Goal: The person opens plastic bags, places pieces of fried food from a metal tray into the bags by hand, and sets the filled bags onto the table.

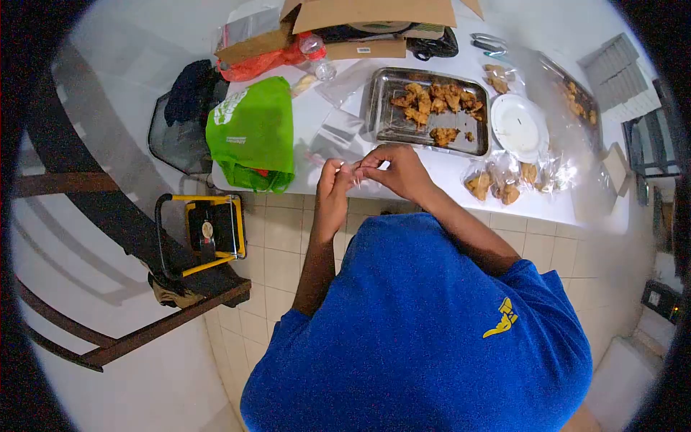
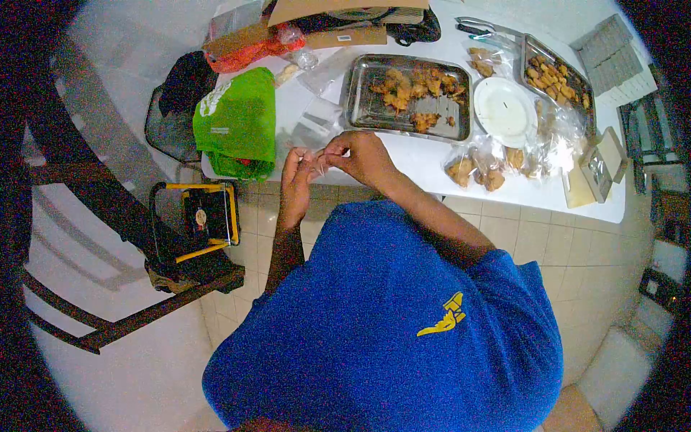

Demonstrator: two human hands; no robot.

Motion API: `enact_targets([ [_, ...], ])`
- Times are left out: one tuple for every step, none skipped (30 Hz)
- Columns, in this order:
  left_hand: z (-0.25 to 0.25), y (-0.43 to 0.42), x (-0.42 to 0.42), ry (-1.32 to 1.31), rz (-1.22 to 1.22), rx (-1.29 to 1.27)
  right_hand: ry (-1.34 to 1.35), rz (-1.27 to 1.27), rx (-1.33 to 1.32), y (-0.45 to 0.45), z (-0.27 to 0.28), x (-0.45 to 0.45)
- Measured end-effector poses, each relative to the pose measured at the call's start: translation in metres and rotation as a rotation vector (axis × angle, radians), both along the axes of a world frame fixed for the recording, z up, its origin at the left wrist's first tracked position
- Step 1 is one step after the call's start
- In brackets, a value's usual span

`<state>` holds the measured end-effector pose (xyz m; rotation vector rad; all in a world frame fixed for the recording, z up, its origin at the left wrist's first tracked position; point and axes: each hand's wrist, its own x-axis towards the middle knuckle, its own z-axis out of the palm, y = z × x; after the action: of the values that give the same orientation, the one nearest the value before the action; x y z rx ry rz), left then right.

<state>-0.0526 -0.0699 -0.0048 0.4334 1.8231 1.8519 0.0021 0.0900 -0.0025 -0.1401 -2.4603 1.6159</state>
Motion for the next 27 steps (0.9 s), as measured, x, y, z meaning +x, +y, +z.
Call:
enact_targets([
  [0.0,0.0,0.0,0.0,0.019,0.0,0.018,0.002,-0.009,0.0,-0.001,0.0],
  [-0.002,0.001,0.0,0.023,0.039,-0.022,0.008,0.012,0.006,0.001,-0.002,0.0],
  [-0.004,0.002,0.0,0.047,0.058,-0.043,-0.001,0.022,0.022,0.003,-0.002,0.001],
  [-0.004,0.002,0.001,0.071,0.076,-0.064,-0.011,0.031,0.038,0.004,-0.002,0.001],
  [-0.002,0.003,0.002,0.036,0.066,-0.037,0.026,0.029,0.041,0.005,-0.003,0.002],
  [0.004,0.005,0.004,0.0,0.055,-0.009,0.063,0.027,0.045,0.005,-0.004,0.004],
  [0.008,0.006,0.006,-0.036,0.045,0.019,0.099,0.026,0.049,0.005,-0.006,0.005],
  [0.004,0.005,0.005,0.013,0.034,-0.037,0.085,0.009,0.005,0.004,-0.007,0.007],
  [0.0,0.004,0.002,0.062,0.025,-0.092,0.07,-0.005,-0.039,0.003,-0.009,0.008],
  [-0.002,0.003,0.0,0.112,0.018,-0.148,0.055,-0.018,-0.083,0.002,-0.009,0.009],
  [-0.004,0.003,0.0,0.364,0.009,-0.215,0.017,-0.021,-0.227,0.001,-0.008,0.01],
  [0.003,0.007,0.002,0.617,0.0,-0.281,-0.022,-0.024,-0.371,0.0,-0.007,0.01],
  [0.007,0.011,0.005,0.871,-0.009,-0.347,-0.061,-0.027,-0.514,-0.001,-0.005,0.011],
  [0.007,0.014,0.009,0.846,0.002,-0.317,-0.057,-0.016,-0.463,-0.001,-0.006,0.012],
  [0.007,0.016,0.013,0.883,-0.009,-0.332,-0.052,-0.007,-0.413,-0.001,-0.008,0.013],
  [0.008,0.018,0.015,0.919,-0.021,-0.348,-0.048,0.001,-0.363,-0.001,-0.01,0.014],
  [0.008,0.019,0.017,0.957,-0.033,-0.363,-0.079,0.026,-0.427,0.0,-0.014,0.014],
  [0.007,0.02,0.019,0.945,-0.061,-0.363,-0.11,0.05,-0.491,0.002,-0.017,0.015],
  [0.006,0.019,0.019,0.904,-0.081,-0.33,-0.142,0.073,-0.555,0.003,-0.019,0.017],
  [0.005,0.018,0.018,0.863,-0.101,-0.297,-0.152,0.071,-0.599,0.005,-0.02,0.019],
  [0.004,0.017,0.018,0.822,-0.121,-0.263,-0.161,0.068,-0.643,0.006,-0.017,0.021],
  [0.002,0.016,0.017,0.846,-0.069,-0.241,-0.171,0.064,-0.687,0.007,-0.014,0.023],
  [-0.001,0.014,0.017,0.869,-0.017,-0.218,-0.174,0.046,-0.741,0.006,-0.01,0.025],
  [-0.002,0.014,0.017,0.892,0.036,-0.196,-0.178,0.029,-0.795,0.005,-0.005,0.026],
  [-0.003,0.014,0.019,0.814,0.12,-0.199,-0.182,0.012,-0.85,0.004,-0.003,0.027],
  [-0.002,0.015,0.022,0.734,0.204,-0.202,-0.187,0.019,-0.836,0.005,-0.005,0.027],
  [-0.002,0.015,0.024,0.652,0.288,-0.206,-0.194,0.027,-0.822,0.005,-0.008,0.026],
])
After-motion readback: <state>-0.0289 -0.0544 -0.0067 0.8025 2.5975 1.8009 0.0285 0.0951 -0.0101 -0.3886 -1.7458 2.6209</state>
